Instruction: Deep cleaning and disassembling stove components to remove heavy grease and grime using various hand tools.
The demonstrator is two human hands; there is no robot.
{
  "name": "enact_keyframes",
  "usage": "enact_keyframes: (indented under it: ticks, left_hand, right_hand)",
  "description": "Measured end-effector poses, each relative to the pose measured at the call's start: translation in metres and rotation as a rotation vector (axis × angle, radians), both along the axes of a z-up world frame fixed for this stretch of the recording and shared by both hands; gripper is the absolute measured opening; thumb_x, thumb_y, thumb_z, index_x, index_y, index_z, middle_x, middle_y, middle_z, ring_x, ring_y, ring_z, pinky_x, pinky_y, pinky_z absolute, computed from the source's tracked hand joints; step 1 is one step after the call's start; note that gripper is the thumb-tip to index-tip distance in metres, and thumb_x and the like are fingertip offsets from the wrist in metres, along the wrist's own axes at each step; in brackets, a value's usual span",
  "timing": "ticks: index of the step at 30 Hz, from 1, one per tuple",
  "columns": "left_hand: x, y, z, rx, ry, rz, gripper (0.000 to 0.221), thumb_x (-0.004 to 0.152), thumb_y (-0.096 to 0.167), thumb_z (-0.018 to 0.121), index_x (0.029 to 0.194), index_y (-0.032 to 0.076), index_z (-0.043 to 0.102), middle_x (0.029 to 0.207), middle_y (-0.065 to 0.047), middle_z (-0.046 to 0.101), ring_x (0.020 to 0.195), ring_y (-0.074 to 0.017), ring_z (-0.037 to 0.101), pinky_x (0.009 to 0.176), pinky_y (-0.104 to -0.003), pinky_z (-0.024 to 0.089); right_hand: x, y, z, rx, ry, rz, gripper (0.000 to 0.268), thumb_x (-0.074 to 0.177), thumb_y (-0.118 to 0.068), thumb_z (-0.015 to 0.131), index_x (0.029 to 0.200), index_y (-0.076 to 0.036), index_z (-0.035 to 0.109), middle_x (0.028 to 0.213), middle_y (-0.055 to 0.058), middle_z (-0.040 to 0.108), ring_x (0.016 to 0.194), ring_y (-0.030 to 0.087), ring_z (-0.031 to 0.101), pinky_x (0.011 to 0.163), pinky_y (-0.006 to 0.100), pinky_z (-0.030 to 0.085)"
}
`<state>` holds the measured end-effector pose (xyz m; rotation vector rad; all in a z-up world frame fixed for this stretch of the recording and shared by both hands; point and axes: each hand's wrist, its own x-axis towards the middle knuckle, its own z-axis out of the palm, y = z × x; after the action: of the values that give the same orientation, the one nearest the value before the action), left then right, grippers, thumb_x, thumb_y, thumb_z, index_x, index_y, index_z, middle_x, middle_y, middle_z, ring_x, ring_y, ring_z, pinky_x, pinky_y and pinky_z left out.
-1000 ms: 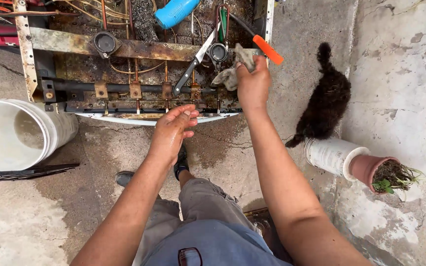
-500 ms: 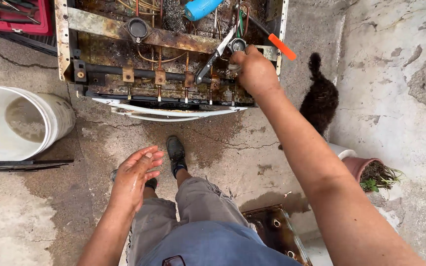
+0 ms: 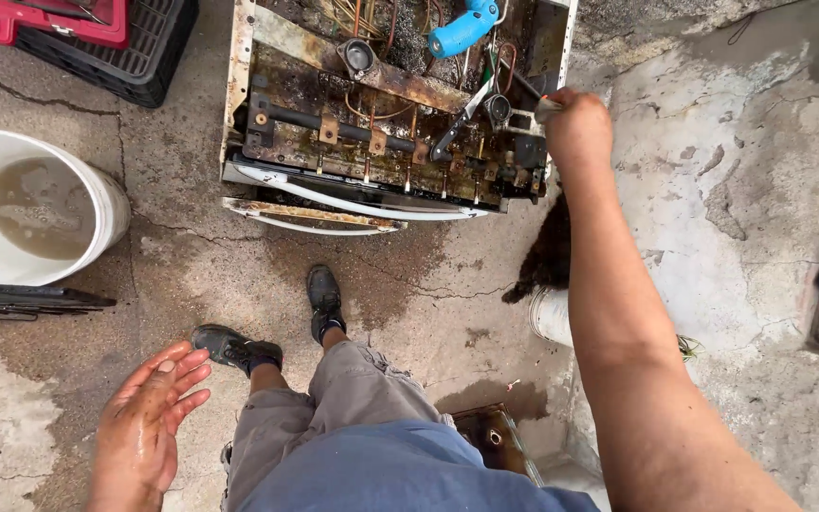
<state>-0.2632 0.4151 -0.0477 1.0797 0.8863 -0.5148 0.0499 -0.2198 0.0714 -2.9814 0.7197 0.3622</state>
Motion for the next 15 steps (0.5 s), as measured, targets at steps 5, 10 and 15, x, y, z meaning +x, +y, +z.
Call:
enact_keyframes:
  ticks: [5, 10, 15]
  left_hand:
    - [-0.032, 0.062, -0.024, -0.042, -0.035, 0.122, 0.048, 0.119, 0.026, 0.062, 0.160, 0.001, 0.068, 0.146, -0.028, 0.079, 0.124, -0.0366, 0.077, 0.098, -0.045, 0.058]
    - [-0.028, 0.105, -0.027, -0.063, 0.045, 0.302, 0.046, 0.108, 0.038, 0.073, 0.143, 0.010, 0.080, 0.134, -0.021, 0.089, 0.111, -0.0274, 0.080, 0.092, -0.039, 0.060]
    - [0.010, 0.133, -0.027, -0.037, 0.036, 0.431, 0.050, 0.116, 0.034, 0.069, 0.157, 0.005, 0.077, 0.141, -0.024, 0.085, 0.124, -0.0309, 0.079, 0.098, -0.041, 0.064]
  right_hand:
    - [-0.039, 0.106, 0.066, 0.896, -0.479, -0.129, 0.036, 0.115, 0.001, 0.060, 0.144, -0.016, 0.072, 0.121, 0.006, 0.086, 0.100, 0.017, 0.087, 0.081, 0.030, 0.075]
    - [-0.044, 0.304, 0.011, 1.580, -0.250, -0.143, 0.059, 0.106, -0.058, 0.080, 0.145, -0.015, 0.073, 0.152, 0.022, 0.072, 0.139, 0.046, 0.074, 0.091, 0.070, 0.072]
    - [-0.032, 0.535, -0.140, 1.460, 0.138, -0.129, 0.050, 0.122, -0.039, 0.063, 0.160, -0.007, 0.072, 0.161, 0.027, 0.071, 0.153, 0.048, 0.064, 0.124, 0.076, 0.053]
